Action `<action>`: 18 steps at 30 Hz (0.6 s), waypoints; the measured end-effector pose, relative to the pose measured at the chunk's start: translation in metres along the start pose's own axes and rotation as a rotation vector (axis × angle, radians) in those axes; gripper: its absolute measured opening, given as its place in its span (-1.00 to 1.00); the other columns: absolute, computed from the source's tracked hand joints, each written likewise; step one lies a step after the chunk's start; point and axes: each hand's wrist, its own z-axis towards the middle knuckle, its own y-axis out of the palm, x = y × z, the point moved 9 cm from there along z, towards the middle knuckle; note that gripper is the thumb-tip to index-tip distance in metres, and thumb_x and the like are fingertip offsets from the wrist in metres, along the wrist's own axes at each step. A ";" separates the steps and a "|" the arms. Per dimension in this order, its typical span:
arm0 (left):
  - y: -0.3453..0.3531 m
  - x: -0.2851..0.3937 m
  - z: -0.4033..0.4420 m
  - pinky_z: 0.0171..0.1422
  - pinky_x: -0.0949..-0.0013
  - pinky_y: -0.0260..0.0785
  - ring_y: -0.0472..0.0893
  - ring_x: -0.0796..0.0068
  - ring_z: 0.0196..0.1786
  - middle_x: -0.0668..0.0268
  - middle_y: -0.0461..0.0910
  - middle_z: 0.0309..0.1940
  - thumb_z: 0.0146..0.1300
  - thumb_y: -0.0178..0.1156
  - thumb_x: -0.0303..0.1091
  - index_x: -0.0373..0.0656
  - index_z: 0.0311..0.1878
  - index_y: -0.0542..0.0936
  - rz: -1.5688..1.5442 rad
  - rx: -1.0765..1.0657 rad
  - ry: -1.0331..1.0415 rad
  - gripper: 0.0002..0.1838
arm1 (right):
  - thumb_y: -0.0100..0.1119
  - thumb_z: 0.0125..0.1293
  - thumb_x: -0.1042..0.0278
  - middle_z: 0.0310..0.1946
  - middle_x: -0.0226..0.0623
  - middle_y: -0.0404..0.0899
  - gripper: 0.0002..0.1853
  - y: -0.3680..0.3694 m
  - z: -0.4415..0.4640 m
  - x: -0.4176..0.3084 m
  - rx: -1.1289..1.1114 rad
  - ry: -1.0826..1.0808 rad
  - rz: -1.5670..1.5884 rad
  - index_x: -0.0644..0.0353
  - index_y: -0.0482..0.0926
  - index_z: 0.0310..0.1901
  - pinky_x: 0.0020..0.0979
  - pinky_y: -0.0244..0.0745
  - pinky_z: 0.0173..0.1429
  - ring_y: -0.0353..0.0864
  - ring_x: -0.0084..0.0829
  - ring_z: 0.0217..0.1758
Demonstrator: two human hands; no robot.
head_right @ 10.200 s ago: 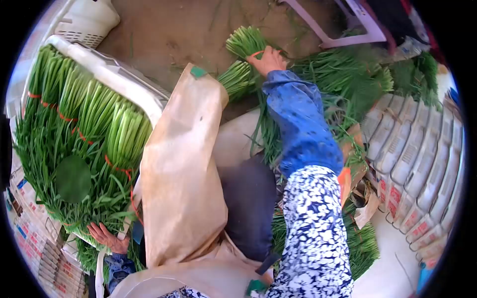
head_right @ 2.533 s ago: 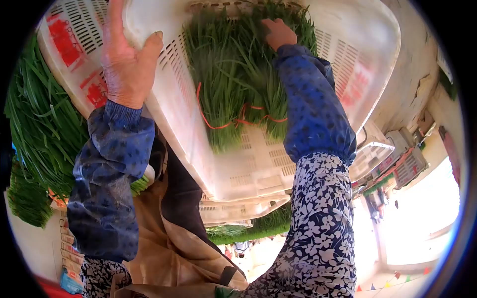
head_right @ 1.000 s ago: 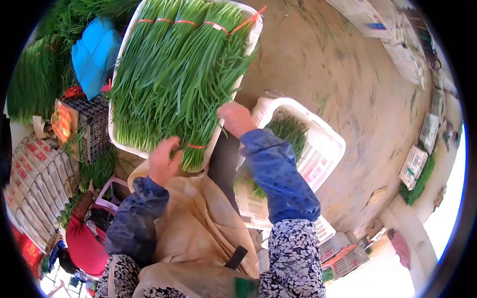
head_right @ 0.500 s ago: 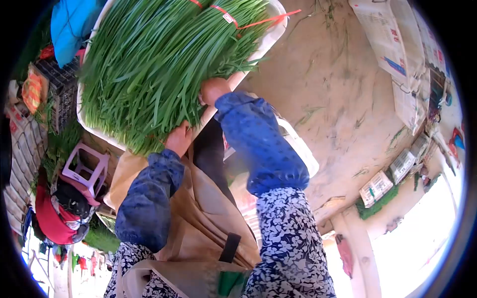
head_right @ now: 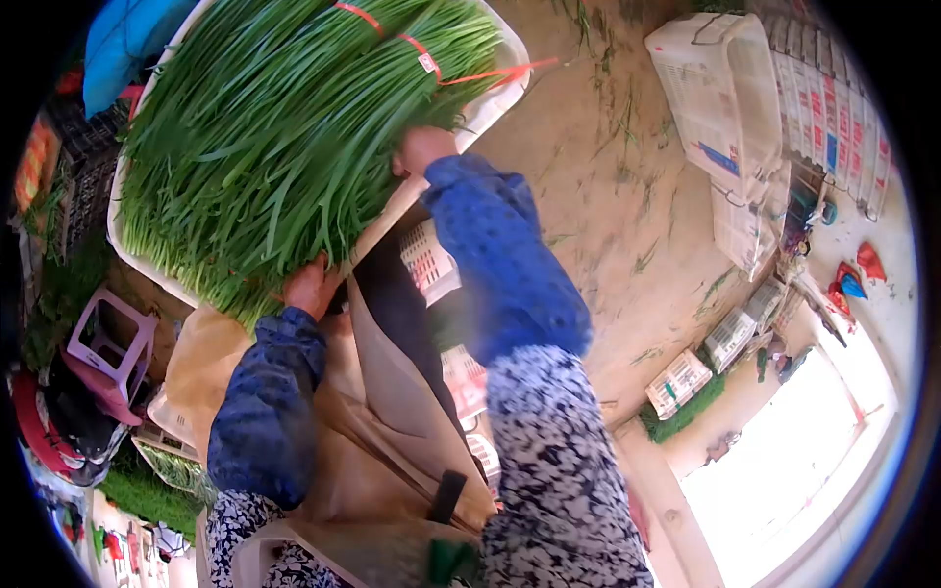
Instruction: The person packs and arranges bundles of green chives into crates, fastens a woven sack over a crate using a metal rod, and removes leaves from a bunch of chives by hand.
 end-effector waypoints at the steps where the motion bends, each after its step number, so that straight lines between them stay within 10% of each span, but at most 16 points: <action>1: 0.012 -0.004 0.002 -0.26 -0.01 0.40 0.58 -0.06 -0.32 0.00 0.58 -0.40 0.16 0.08 -0.10 -0.15 -0.14 0.51 -0.004 0.009 0.000 -0.67 | 0.29 -0.14 0.16 -0.54 -0.23 0.63 -0.85 0.004 0.006 0.003 0.003 -0.005 -0.007 0.01 0.67 -0.61 -0.18 0.49 -0.29 0.62 -0.17 -0.42; 5: -0.006 0.044 -0.020 -0.28 0.03 0.44 0.61 0.06 -0.36 0.06 0.60 -0.42 0.10 0.07 -0.18 -0.08 -0.25 0.56 0.177 -0.104 -0.057 -0.76 | 0.26 -0.08 0.09 -0.57 -0.14 0.60 -0.75 -0.013 -0.003 -0.011 0.190 -0.109 -0.188 0.11 0.65 -0.60 -0.19 0.51 -0.29 0.60 -0.14 -0.44; 10: -0.040 0.136 0.004 -0.15 0.06 0.43 0.58 0.02 -0.28 0.02 0.57 -0.40 -0.01 0.08 -0.43 -0.13 -0.17 0.53 -0.173 0.125 0.061 -0.73 | 0.23 -0.09 0.29 -0.47 -0.10 0.62 -0.83 -0.013 -0.006 -0.009 -0.147 -0.230 0.222 0.17 0.67 -0.47 -0.21 0.53 -0.25 0.63 -0.12 -0.37; 18: -0.020 0.127 0.073 0.00 -0.01 0.38 0.53 -0.15 -0.12 -0.19 0.53 -0.22 0.09 0.05 -0.27 -0.27 -0.02 0.42 -0.262 0.018 -0.422 -0.61 | 0.08 0.05 0.43 -0.47 -0.10 0.57 -0.89 -0.166 -0.016 0.008 -0.030 -0.455 0.341 0.16 0.61 -0.43 -0.22 0.44 -0.22 0.57 -0.10 -0.34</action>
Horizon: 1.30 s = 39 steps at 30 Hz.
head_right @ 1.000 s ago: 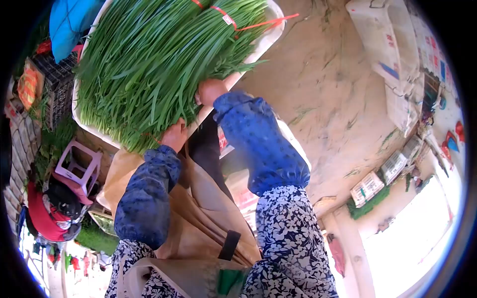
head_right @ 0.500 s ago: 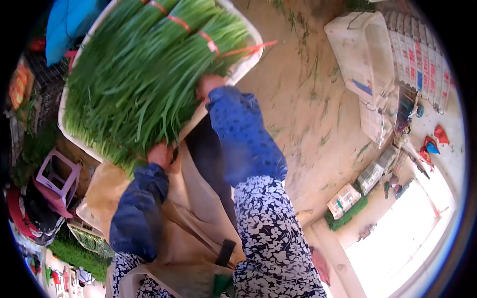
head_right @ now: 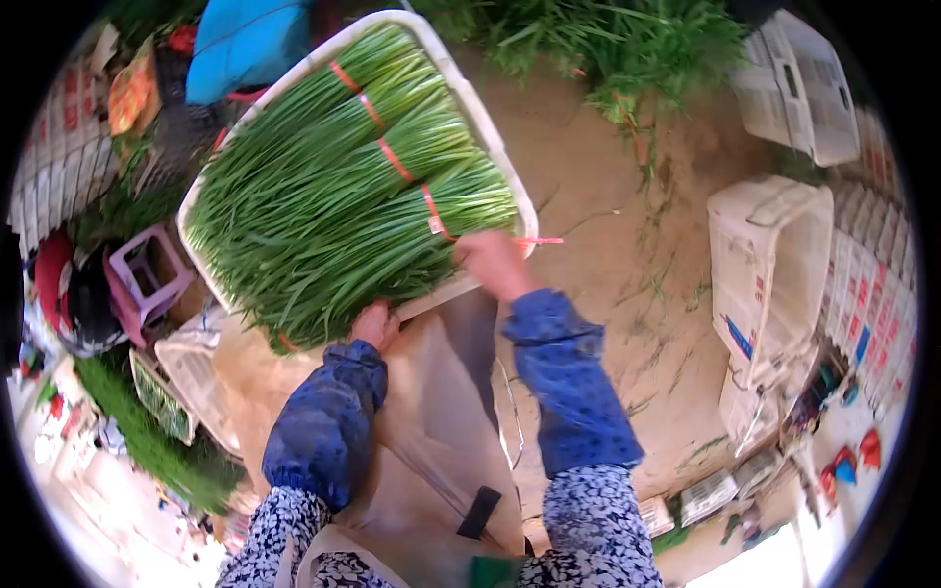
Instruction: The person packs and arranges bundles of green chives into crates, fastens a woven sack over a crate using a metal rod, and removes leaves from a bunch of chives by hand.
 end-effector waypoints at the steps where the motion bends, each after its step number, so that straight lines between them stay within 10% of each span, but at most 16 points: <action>1: 0.002 0.000 0.002 0.00 -0.01 0.36 0.52 -0.17 -0.13 -0.19 0.53 -0.24 0.06 0.06 -0.22 -0.29 -0.11 0.44 -0.060 0.011 0.052 -0.62 | 0.01 0.06 0.51 -0.47 -0.10 0.57 -0.84 -0.037 0.003 -0.016 0.194 -0.004 -0.074 0.19 0.60 -0.36 -0.24 0.45 -0.23 0.57 -0.10 -0.36; 4: 0.000 -0.001 0.002 -0.01 -0.02 0.35 0.51 -0.19 -0.15 -0.19 0.52 -0.27 0.03 0.07 -0.15 -0.32 -0.21 0.48 -0.100 0.003 0.050 -0.61 | -0.04 0.09 0.49 -0.23 0.07 0.53 -0.73 -0.103 0.034 -0.028 0.523 -0.167 -0.118 0.27 0.51 -0.15 -0.18 0.44 -0.15 0.53 0.01 -0.22; 8: -0.005 0.033 -0.006 0.06 0.07 0.36 0.52 -0.08 -0.07 -0.10 0.55 -0.21 0.04 0.10 -0.13 -0.30 -0.19 0.55 -0.048 -0.199 -0.004 -0.59 | -0.02 0.08 0.44 -0.16 0.13 0.49 -0.63 -0.112 0.097 -0.042 0.517 -0.174 -0.386 0.26 0.44 -0.02 -0.09 0.41 -0.07 0.50 0.08 -0.12; 10: -0.004 0.049 -0.015 0.13 0.13 0.36 0.52 -0.01 0.02 -0.04 0.57 -0.13 0.05 0.12 -0.17 -0.27 -0.15 0.58 -0.015 -0.384 -0.069 -0.62 | 0.03 0.06 0.39 -0.12 0.13 0.50 -0.52 -0.094 0.137 0.002 0.262 0.157 -0.435 0.28 0.37 0.08 -0.04 0.38 0.00 0.49 0.09 -0.05; 13: -0.015 0.091 -0.045 0.01 0.09 0.40 0.58 0.04 -0.10 -0.03 0.58 -0.19 0.07 0.13 -0.15 -0.24 -0.16 0.59 -0.013 -0.390 0.207 -0.63 | 0.07 0.03 0.37 -0.10 0.14 0.51 -0.51 -0.098 0.159 0.027 0.333 0.130 -0.322 0.31 0.38 0.07 -0.07 0.39 0.02 0.50 0.08 -0.03; 18: -0.119 0.138 -0.049 -0.30 0.26 0.45 0.62 0.18 -0.38 0.08 0.59 -0.31 0.11 0.15 -0.45 -0.23 -0.21 0.57 -0.765 0.406 0.347 -0.84 | 0.11 0.03 0.34 -0.25 0.14 0.55 -0.51 -0.091 0.163 0.036 0.146 0.210 -0.064 0.37 0.35 0.01 -0.15 0.44 -0.04 0.56 0.04 -0.16; 24: -0.217 0.200 0.029 -0.29 0.31 0.36 0.53 0.27 -0.34 0.26 0.50 -0.43 0.04 0.16 -0.51 -0.14 -0.30 0.54 -0.353 1.006 0.365 -0.88 | 0.09 0.06 0.30 -0.29 0.23 0.53 -0.58 -0.075 0.168 0.044 -0.069 0.153 -0.156 0.36 0.26 -0.10 -0.07 0.41 -0.06 0.53 0.15 -0.19; 29: -0.197 0.220 0.101 -0.05 0.23 0.29 0.50 0.33 -0.16 0.48 0.55 -0.28 0.09 0.16 -0.31 0.04 -0.24 0.57 0.127 1.099 0.052 -0.86 | 0.12 0.02 0.35 -0.24 0.18 0.53 -0.53 -0.076 0.170 0.041 -0.113 0.140 -0.101 0.37 0.24 -0.06 -0.05 0.42 -0.07 0.52 0.16 -0.14; 39: -0.180 0.210 0.096 0.11 0.27 0.14 0.45 0.41 0.00 0.52 0.52 -0.14 0.10 0.10 -0.27 0.06 -0.20 0.56 0.000 1.126 0.105 -0.82 | 0.16 0.00 0.36 -0.43 -0.09 0.60 -0.68 -0.122 0.181 -0.007 0.001 -0.098 0.103 0.28 0.54 -0.16 -0.28 0.48 -0.20 0.61 -0.18 -0.36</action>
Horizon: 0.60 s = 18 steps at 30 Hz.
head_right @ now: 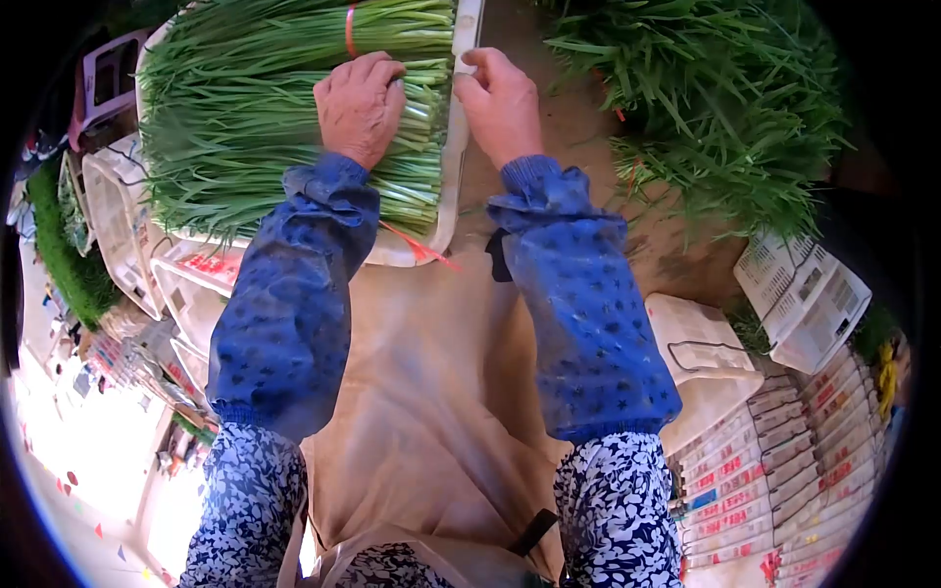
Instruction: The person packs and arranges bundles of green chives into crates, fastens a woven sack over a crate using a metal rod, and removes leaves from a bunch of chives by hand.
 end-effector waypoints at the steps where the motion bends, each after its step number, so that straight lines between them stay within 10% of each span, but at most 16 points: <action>1: -0.001 0.000 -0.001 0.10 0.27 0.14 0.45 0.42 -0.02 0.53 0.51 -0.16 0.09 0.10 -0.28 0.06 -0.22 0.56 -0.016 -0.008 -0.002 -0.83 | 0.17 0.01 0.34 -0.46 -0.11 0.60 -0.70 0.008 0.005 -0.004 -0.026 -0.061 -0.121 0.28 0.57 -0.20 -0.29 0.48 -0.22 0.61 -0.22 -0.38; 7: -0.007 -0.002 -0.008 0.07 0.28 0.15 0.45 0.44 -0.06 0.53 0.50 -0.18 0.06 0.11 -0.29 0.05 -0.25 0.54 -0.057 0.032 0.007 -0.84 | 0.25 0.02 0.30 -0.51 -0.19 0.62 -0.70 0.030 0.005 0.001 -0.070 0.005 -0.294 0.27 0.62 -0.20 -0.36 0.48 -0.34 0.59 -0.36 -0.49; 12: -0.010 -0.002 -0.010 0.07 0.26 0.16 0.44 0.43 -0.04 0.52 0.50 -0.16 0.05 0.12 -0.29 0.05 -0.26 0.53 -0.065 0.037 0.011 -0.85 | 0.28 0.07 0.38 -0.58 -0.35 0.53 -0.71 0.033 0.002 0.010 0.045 0.239 0.142 0.40 0.59 -0.20 -0.57 0.25 -0.64 0.36 -0.65 -0.69; 18: -0.011 -0.004 -0.012 0.09 0.24 0.16 0.43 0.38 0.00 0.46 0.49 -0.11 0.05 0.13 -0.30 0.04 -0.22 0.52 -0.101 0.055 0.009 -0.81 | 0.26 0.02 0.34 -0.57 -0.25 0.59 -0.77 0.027 0.011 0.012 -0.034 0.266 -0.149 0.32 0.63 -0.32 -0.43 0.45 -0.45 0.53 -0.51 -0.56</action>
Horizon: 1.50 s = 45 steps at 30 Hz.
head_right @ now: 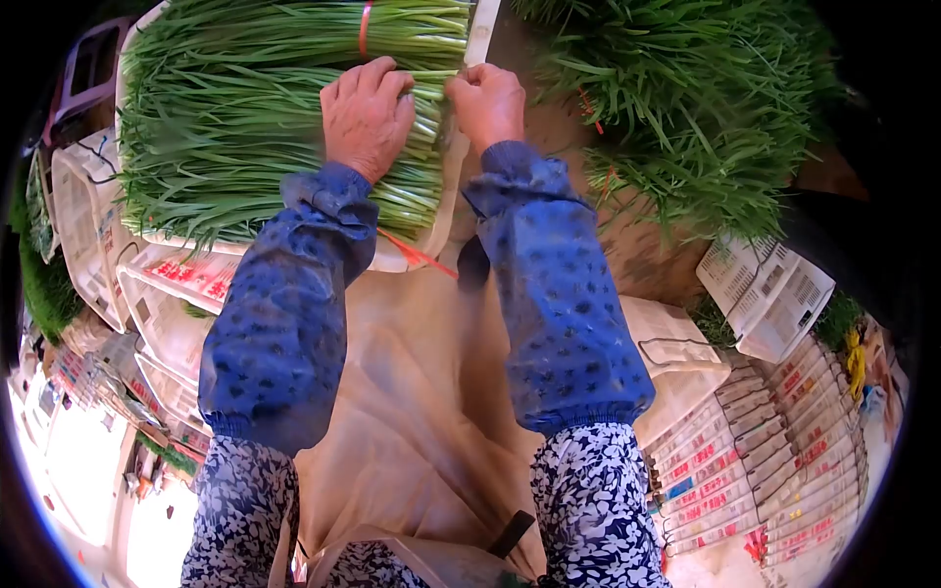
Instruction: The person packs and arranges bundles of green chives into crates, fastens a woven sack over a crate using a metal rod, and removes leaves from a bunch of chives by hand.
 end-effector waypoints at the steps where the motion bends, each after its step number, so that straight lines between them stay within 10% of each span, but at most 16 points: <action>1: 0.001 -0.001 0.000 0.09 0.24 0.16 0.43 0.38 0.00 0.46 0.49 -0.11 0.05 0.13 -0.30 0.04 -0.22 0.52 0.000 -0.001 -0.001 -0.81 | 0.26 0.02 0.34 -0.57 -0.25 0.59 -0.77 -0.002 0.002 0.002 0.000 0.001 0.000 0.32 0.63 -0.32 -0.43 0.45 -0.45 0.53 -0.51 -0.56; 3: 0.001 0.002 -0.001 0.10 0.23 0.16 0.43 0.37 0.02 0.44 0.49 -0.08 0.05 0.13 -0.30 0.02 -0.19 0.50 0.033 0.025 0.041 -0.79 | 0.23 0.02 0.30 -0.54 -0.18 0.60 -0.75 -0.024 -0.001 -0.016 0.181 -0.294 -0.224 0.31 0.62 -0.32 -0.39 0.49 -0.30 0.57 -0.42 -0.48; 6: 0.005 0.000 -0.001 0.11 0.22 0.16 0.42 0.36 0.03 0.44 0.49 -0.06 0.04 0.13 -0.31 0.02 -0.15 0.50 0.049 -0.018 0.014 -0.75 | 0.21 0.04 0.31 -0.47 -0.18 0.62 -0.75 -0.064 -0.007 0.010 0.244 -0.183 -0.142 0.33 0.61 -0.33 -0.39 0.48 -0.18 0.58 -0.37 -0.40; 10: 0.003 0.001 0.001 0.11 0.21 0.16 0.42 0.35 0.02 0.44 0.49 -0.07 0.04 0.13 -0.31 0.04 -0.10 0.50 0.011 -0.029 -0.002 -0.71 | 0.17 0.08 0.36 -0.60 -0.27 0.50 -0.82 -0.158 -0.065 0.102 0.451 0.138 0.222 0.32 0.55 -0.50 -0.45 0.33 -0.56 0.43 -0.53 -0.63; 12: 0.006 0.001 0.003 0.11 0.21 0.16 0.41 0.34 0.02 0.45 0.49 -0.06 0.04 0.12 -0.31 0.06 -0.04 0.49 0.032 -0.060 -0.022 -0.66 | 0.11 0.15 0.29 -0.64 -0.27 0.47 -0.79 -0.218 -0.103 0.190 0.437 0.256 -0.246 0.27 0.55 -0.48 -0.41 0.32 -0.59 0.44 -0.46 -0.66; 14: 0.006 0.004 0.005 0.10 0.21 0.17 0.40 0.32 0.01 0.46 0.48 -0.07 0.04 0.11 -0.32 0.08 -0.03 0.50 0.061 -0.024 0.002 -0.65 | 0.07 0.15 0.22 -0.38 -0.04 0.58 -0.75 -0.187 -0.143 0.287 -0.121 0.157 -1.413 0.25 0.57 -0.37 -0.11 0.48 -0.22 0.60 -0.10 -0.29; 16: 0.012 0.004 0.004 0.08 0.20 0.19 0.39 0.30 0.00 0.46 0.47 -0.09 0.04 0.10 -0.34 0.09 -0.05 0.52 0.110 -0.099 0.001 -0.67 | 0.08 0.15 0.26 -0.30 -0.05 0.56 -0.79 -0.145 -0.188 0.263 -0.486 0.193 -1.329 0.21 0.55 -0.28 -0.10 0.47 -0.16 0.58 -0.07 -0.20; 20: 0.015 0.007 0.008 0.04 0.20 0.21 0.39 0.29 -0.07 0.46 0.47 -0.15 0.04 0.09 -0.34 0.11 -0.09 0.54 0.188 -0.181 0.002 -0.70 | 0.12 0.07 0.46 -0.32 -0.06 0.52 -0.83 -0.094 -0.133 0.091 -0.031 -0.312 -0.684 0.22 0.48 -0.26 -0.12 0.43 -0.19 0.51 0.01 -0.22; 25: 0.020 0.003 0.011 0.03 0.23 0.20 0.39 0.30 -0.06 0.40 0.48 -0.16 0.07 0.07 -0.31 0.09 -0.09 0.54 0.195 -0.261 -0.038 -0.71 | 0.13 -0.04 0.53 -0.27 -0.14 0.45 -0.76 -0.030 -0.077 -0.028 -0.037 -0.570 -0.456 0.23 0.48 -0.25 -0.18 0.39 -0.21 0.47 -0.03 -0.24; 31: -0.049 0.014 -0.022 0.20 0.14 0.19 0.36 0.06 0.17 0.20 0.43 0.07 -0.03 0.15 -0.54 -0.14 0.02 0.49 -0.252 0.001 -0.076 -0.56 | 0.09 -0.02 0.40 -0.19 -0.28 0.39 -0.79 0.028 -0.089 -0.058 -0.171 -1.050 -1.170 0.22 0.57 -0.30 -0.31 0.22 -0.03 0.32 -0.31 -0.01; 37: -0.098 0.042 -0.133 0.11 0.16 0.27 0.46 0.09 0.02 0.16 0.52 -0.12 -0.09 0.16 -0.60 -0.19 -0.09 0.51 -0.326 0.049 -0.355 -0.61 | 0.08 -0.01 0.40 -0.20 -0.27 0.44 -0.78 0.036 -0.104 -0.057 -0.323 -1.486 -1.270 0.18 0.53 -0.27 -0.25 0.20 0.18 0.38 -0.30 0.00; 45: -0.093 0.107 -0.271 0.02 0.17 0.29 0.49 0.14 -0.10 0.18 0.54 -0.24 -0.08 0.13 -0.60 -0.20 -0.14 0.53 -0.370 -0.028 -0.704 -0.66 | 0.03 0.09 0.36 -0.34 -0.40 0.54 -0.85 0.063 -0.085 -0.023 -0.372 -1.522 -1.598 0.05 0.57 -0.30 -0.23 0.13 0.25 0.43 -0.36 -0.05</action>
